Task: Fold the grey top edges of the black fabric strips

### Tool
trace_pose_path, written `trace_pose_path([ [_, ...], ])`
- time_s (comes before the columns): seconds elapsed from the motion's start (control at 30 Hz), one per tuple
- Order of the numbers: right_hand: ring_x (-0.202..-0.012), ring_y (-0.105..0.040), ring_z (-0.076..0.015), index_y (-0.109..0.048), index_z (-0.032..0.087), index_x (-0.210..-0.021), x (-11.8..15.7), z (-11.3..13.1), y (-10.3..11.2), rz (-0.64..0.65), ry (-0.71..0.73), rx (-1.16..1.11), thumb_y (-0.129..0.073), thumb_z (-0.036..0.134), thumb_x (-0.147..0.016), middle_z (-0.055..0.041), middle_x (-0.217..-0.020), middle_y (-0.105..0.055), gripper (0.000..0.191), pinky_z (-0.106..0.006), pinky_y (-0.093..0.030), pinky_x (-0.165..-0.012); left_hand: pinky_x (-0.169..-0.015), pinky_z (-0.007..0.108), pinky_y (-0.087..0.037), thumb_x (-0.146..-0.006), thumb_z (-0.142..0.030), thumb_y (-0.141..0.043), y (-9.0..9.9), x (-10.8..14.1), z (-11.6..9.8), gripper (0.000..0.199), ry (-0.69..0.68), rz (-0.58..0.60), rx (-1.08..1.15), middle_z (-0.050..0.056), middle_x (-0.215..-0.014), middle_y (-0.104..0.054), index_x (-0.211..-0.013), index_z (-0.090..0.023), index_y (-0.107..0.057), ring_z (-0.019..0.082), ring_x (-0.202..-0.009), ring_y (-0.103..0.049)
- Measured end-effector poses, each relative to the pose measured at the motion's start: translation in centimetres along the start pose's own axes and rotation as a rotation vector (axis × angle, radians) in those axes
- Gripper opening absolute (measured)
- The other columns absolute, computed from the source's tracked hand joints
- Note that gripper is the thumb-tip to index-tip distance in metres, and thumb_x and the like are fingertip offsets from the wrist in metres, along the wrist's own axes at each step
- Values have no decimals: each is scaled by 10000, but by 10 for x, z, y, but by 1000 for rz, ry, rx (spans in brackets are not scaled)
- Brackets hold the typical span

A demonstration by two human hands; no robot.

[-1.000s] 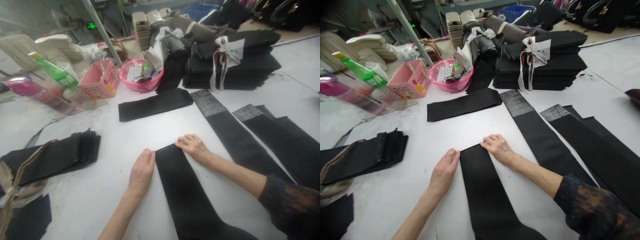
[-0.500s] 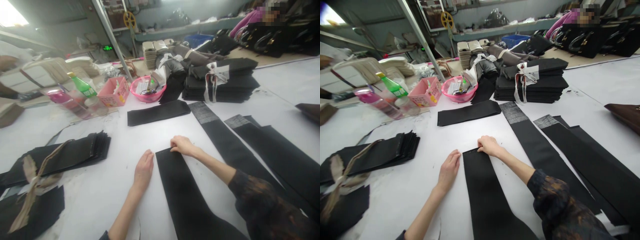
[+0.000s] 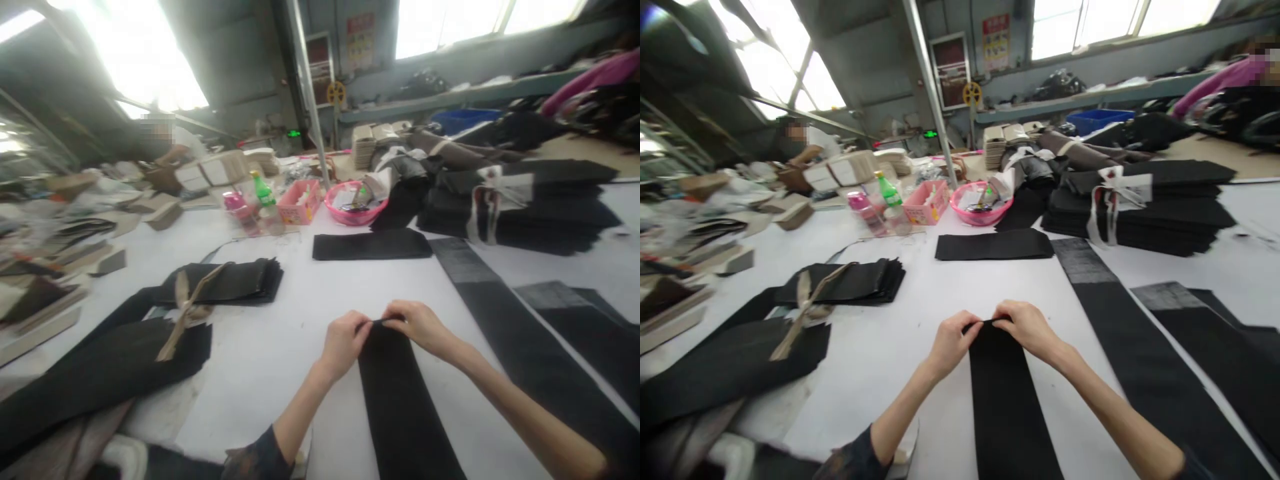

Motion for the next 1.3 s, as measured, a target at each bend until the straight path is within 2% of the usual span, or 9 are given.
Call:
trace_pose_path([
  [0.17,-721,-612,-153,-631,252,-858,11,19,1,100,123,77,-470,372,-937,21,-805,-648,216,-257,-427,-639,-691,239,-463,-883,-211,-530,12,7,-14,135,-90,8,-75,23,-832,-672,-880,-195,-664,143,-770,-620],
  [0.53,-589,-605,-155,-603,293,-928,31,43,10,11,318,364,-386,274,-946,13,-730,-605,218,-282,-391,-517,-652,228,-428,-845,-166,-535,50,27,-34,124,-156,0,-84,13,-756,-650,-828,-189,-656,125,-698,-589],
  [0.63,-627,-634,-183,-619,300,-969,38,21,29,-54,256,375,-394,266,-915,-28,-819,-655,233,-304,-438,-531,-647,224,-421,-830,-143,-531,67,37,-22,127,-73,-54,-47,4,-742,-640,-801,-188,-646,117,-673,-570],
  [0.73,-747,-681,-239,-635,316,-1002,50,-20,56,-196,92,265,-467,374,-882,-74,-951,-701,214,-337,-515,-583,-658,228,-428,-833,-137,-505,89,52,-3,149,80,-169,-13,1,-720,-626,-760,-178,-628,119,-668,-561],
  [0.83,-824,-695,-285,-633,334,-1034,59,-46,74,-313,-97,107,-499,511,-847,-48,-921,-724,290,-398,-566,-698,-664,226,-429,-849,-146,-491,100,63,5,158,130,-135,18,-4,-727,-617,-759,-178,-617,121,-685,-556],
  [0.93,-912,-679,-285,-643,286,-1079,61,-24,70,-263,-112,16,-506,528,-858,-57,-1010,-711,356,-408,-551,-810,-670,227,-427,-868,-168,-485,93,63,-2,155,100,-86,55,-7,-743,-608,-786,-183,-616,119,-691,-546],
  [1.07,-982,-641,-222,-636,258,-1127,48,36,47,-188,62,1,-467,410,-936,-58,-1127,-660,297,-329,-534,-822,-698,245,-431,-888,-208,-480,75,50,-18,165,51,-68,85,-1,-759,-615,-830,-192,-633,129,-706,-548],
  [1.17,-1032,-608,-194,-614,285,-1172,36,63,30,-164,203,49,-498,334,-942,-40,-1156,-633,263,-319,-502,-877,-692,251,-432,-902,-224,-467,67,43,-27,177,3,-27,83,7,-781,-624,-861,-199,-638,135,-708,-556],
  [1.3,-840,-613,-144,-661,253,-989,32,78,13,-101,305,109,-502,259,-946,-11,-928,-660,165,-247,-471,-745,-675,249,-428,-906,-213,-465,65,42,-39,172,-61,8,12,11,-798,-625,-908,-211,-637,136,-698,-555],
])
Point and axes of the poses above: each hand's wrist, its own x-axis away from the middle knuckle, its own y-axis out of the back of the hand, z = x × y, the point moved 1 cm from there along -x, towards the middle knuckle
